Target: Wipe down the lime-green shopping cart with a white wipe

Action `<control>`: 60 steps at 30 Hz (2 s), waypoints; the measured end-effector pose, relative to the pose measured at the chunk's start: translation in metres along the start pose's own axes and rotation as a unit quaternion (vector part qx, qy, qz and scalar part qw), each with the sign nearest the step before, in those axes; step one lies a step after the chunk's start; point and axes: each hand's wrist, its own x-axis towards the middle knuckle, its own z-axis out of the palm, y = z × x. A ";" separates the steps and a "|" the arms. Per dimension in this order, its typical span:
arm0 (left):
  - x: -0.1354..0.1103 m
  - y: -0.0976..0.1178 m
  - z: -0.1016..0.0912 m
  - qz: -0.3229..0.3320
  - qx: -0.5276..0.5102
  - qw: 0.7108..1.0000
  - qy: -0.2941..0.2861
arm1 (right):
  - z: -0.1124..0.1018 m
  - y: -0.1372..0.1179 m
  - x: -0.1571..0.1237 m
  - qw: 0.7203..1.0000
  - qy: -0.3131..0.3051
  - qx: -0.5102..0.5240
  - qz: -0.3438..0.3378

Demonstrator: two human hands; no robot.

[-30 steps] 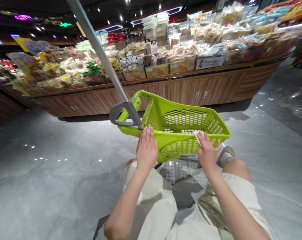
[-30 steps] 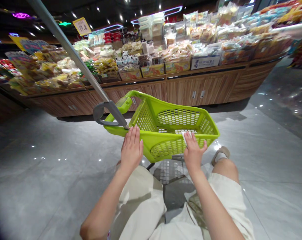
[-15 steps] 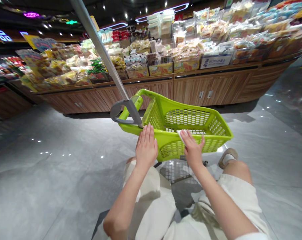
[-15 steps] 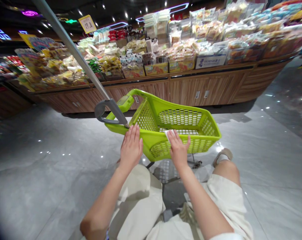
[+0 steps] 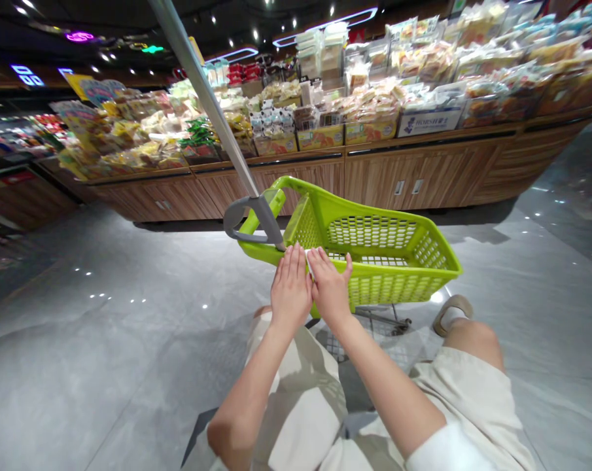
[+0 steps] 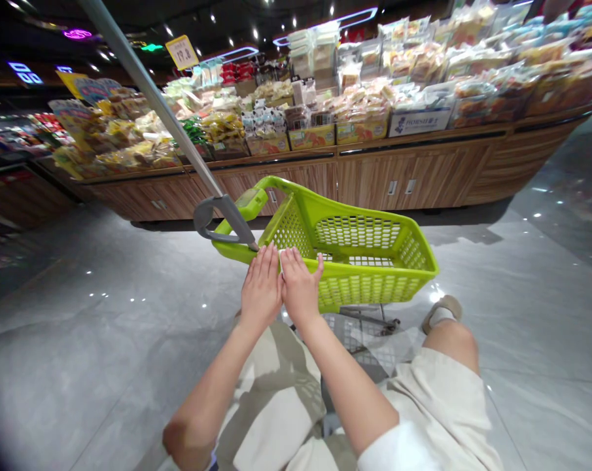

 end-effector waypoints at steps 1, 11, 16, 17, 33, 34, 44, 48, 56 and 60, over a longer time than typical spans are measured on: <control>0.000 -0.001 0.000 0.002 0.002 1.000 -0.001 | -0.001 0.004 -0.002 1.000 -0.001 -0.010 -0.009; -0.003 0.001 0.001 -0.008 -0.018 1.000 0.009 | -0.054 0.146 -0.075 0.980 0.078 -0.152 0.101; -0.002 0.000 0.002 -0.001 -0.021 1.000 0.013 | -0.027 0.068 -0.025 0.993 0.031 -0.050 0.107; -0.002 0.000 0.002 0.001 -0.021 1.000 0.012 | -0.019 0.046 -0.011 0.997 0.003 -0.016 0.080; -0.002 0.003 0.007 -0.010 -0.029 0.999 0.024 | -0.046 0.129 -0.061 0.984 0.060 -0.126 0.109; -0.002 0.004 0.007 -0.009 -0.030 0.999 0.027 | -0.041 0.117 -0.054 0.985 0.062 -0.109 0.116; -0.004 -0.004 0.006 -0.004 -0.009 1.000 0.016 | -0.001 0.003 0.006 0.999 -0.043 0.021 -0.005; -0.004 -0.002 0.004 -0.017 -0.010 1.000 0.011 | -0.024 0.072 -0.035 0.998 -0.014 -0.056 0.004; -0.004 0.000 0.007 -0.022 -0.017 1.000 0.012 | -0.030 0.095 -0.051 0.986 0.046 -0.098 0.128; -0.005 -0.003 0.007 -0.020 -0.007 1.000 0.011 | 0.000 0.014 -0.006 0.999 -0.025 0.011 0.042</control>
